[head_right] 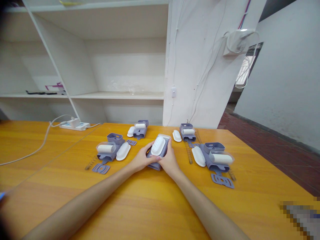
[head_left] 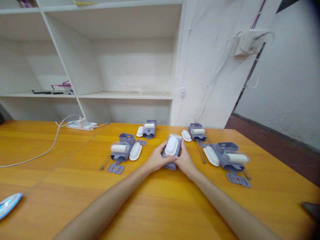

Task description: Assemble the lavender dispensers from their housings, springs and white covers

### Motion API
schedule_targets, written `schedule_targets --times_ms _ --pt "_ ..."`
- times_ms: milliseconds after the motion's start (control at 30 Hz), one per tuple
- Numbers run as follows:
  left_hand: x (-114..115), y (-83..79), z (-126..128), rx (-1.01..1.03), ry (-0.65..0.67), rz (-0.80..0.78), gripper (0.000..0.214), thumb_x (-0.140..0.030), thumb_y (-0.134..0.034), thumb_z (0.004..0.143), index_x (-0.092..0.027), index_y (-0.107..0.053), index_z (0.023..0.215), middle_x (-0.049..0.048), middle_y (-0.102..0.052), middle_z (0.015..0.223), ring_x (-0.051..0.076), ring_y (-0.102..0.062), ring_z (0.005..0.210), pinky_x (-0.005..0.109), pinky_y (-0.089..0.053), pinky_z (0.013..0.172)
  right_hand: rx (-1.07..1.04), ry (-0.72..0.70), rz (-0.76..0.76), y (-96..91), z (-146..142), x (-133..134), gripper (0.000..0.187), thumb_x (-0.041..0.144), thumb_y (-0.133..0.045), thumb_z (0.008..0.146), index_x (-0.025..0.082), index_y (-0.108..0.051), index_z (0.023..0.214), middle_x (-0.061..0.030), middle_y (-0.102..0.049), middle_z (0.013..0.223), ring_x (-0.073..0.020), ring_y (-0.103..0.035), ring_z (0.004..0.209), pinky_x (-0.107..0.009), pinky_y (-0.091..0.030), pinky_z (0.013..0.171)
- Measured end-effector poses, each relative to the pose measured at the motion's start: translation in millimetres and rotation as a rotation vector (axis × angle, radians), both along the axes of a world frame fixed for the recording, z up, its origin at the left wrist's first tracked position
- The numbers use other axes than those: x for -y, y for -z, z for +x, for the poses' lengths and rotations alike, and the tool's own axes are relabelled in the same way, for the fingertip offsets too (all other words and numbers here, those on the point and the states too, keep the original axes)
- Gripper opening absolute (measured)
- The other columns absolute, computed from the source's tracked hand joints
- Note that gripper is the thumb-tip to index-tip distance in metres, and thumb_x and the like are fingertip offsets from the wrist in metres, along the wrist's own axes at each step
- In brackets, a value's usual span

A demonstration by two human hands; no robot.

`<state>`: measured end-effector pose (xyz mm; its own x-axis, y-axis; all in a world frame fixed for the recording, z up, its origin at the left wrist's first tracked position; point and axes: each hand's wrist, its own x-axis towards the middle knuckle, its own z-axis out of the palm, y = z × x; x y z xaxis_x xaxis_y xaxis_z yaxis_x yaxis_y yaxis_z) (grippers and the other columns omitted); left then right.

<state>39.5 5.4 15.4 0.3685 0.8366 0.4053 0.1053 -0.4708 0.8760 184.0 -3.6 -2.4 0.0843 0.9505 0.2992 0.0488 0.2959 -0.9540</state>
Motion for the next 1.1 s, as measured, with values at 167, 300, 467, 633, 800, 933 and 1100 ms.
schedule_targets --times_ms 167,300,467,633,800,933,1100 --pt "4 0.0 7 0.058 0.034 -0.001 0.060 -0.034 -0.065 0.073 -0.020 -0.045 0.128 0.0057 -0.050 0.129 0.026 -0.044 0.120 0.041 -0.030 0.105 -0.040 -0.023 -0.035 -5.1 0 3 0.103 0.028 -0.075 0.058 0.021 -0.016 0.142 -0.0084 -0.051 0.127 -0.0204 -0.052 0.111 -0.037 -0.038 0.098" --pt "8 3.8 11 0.051 -0.041 0.024 0.062 -0.032 -0.063 0.075 -0.019 -0.041 0.131 0.0065 -0.046 0.133 0.025 -0.039 0.125 0.041 -0.026 0.107 -0.039 0.038 -0.032 -2.3 -2 3 0.098 0.027 -0.076 0.055 0.019 -0.026 0.139 -0.0082 -0.058 0.119 -0.0221 -0.056 0.105 -0.039 -0.041 0.095" --pt "10 4.7 11 0.028 -0.095 0.050 0.055 -0.032 -0.059 0.078 -0.018 -0.044 0.129 0.0066 -0.045 0.134 0.024 -0.038 0.125 0.040 -0.024 0.109 -0.051 0.068 -0.027 0.8 -3 2 0.092 0.028 -0.075 0.054 0.018 -0.033 0.136 -0.0077 -0.062 0.114 -0.0240 -0.057 0.103 -0.039 -0.045 0.091" --pt "12 -0.2 12 0.008 -0.094 0.032 0.049 -0.033 -0.057 0.079 -0.019 -0.048 0.125 0.0055 -0.052 0.127 0.024 -0.046 0.118 0.040 -0.030 0.104 -0.059 0.094 -0.056 0.9 -7 0 0.087 0.032 -0.072 0.058 0.018 -0.035 0.136 -0.0071 -0.063 0.112 -0.0254 -0.056 0.105 -0.040 -0.045 0.090" --pt "12 -0.6 9 -0.003 -0.039 0.033 0.068 -0.034 -0.068 0.069 -0.019 -0.042 0.130 0.0074 -0.047 0.131 0.025 -0.042 0.121 0.041 -0.031 0.104 -0.080 0.126 -0.046 -0.3 -6 -2 0.081 0.036 -0.071 0.059 0.017 -0.041 0.132 -0.0063 -0.063 0.113 -0.0254 -0.054 0.109 -0.039 -0.043 0.093" --pt "5 6.4 3 -0.080 0.035 0.089 0.091 -0.032 -0.080 0.052 -0.021 -0.038 0.132 0.0091 -0.044 0.133 0.028 -0.041 0.122 0.042 -0.031 0.104 -0.075 0.139 -0.040 -0.5 0 -5 0.069 0.038 -0.068 0.063 0.018 -0.049 0.126 -0.0057 -0.061 0.117 -0.0254 -0.053 0.110 -0.039 -0.041 0.094" --pt "-6 15.0 3 -0.147 -0.050 0.153 0.088 -0.030 -0.079 0.052 -0.022 -0.041 0.130 0.0087 -0.045 0.133 0.029 -0.041 0.122 0.044 -0.029 0.104 0.029 0.134 -0.028 3.7 6 -12 0.057 0.040 -0.066 0.065 0.019 -0.057 0.117 -0.0055 -0.063 0.113 -0.0272 -0.052 0.109 -0.041 -0.039 0.095"
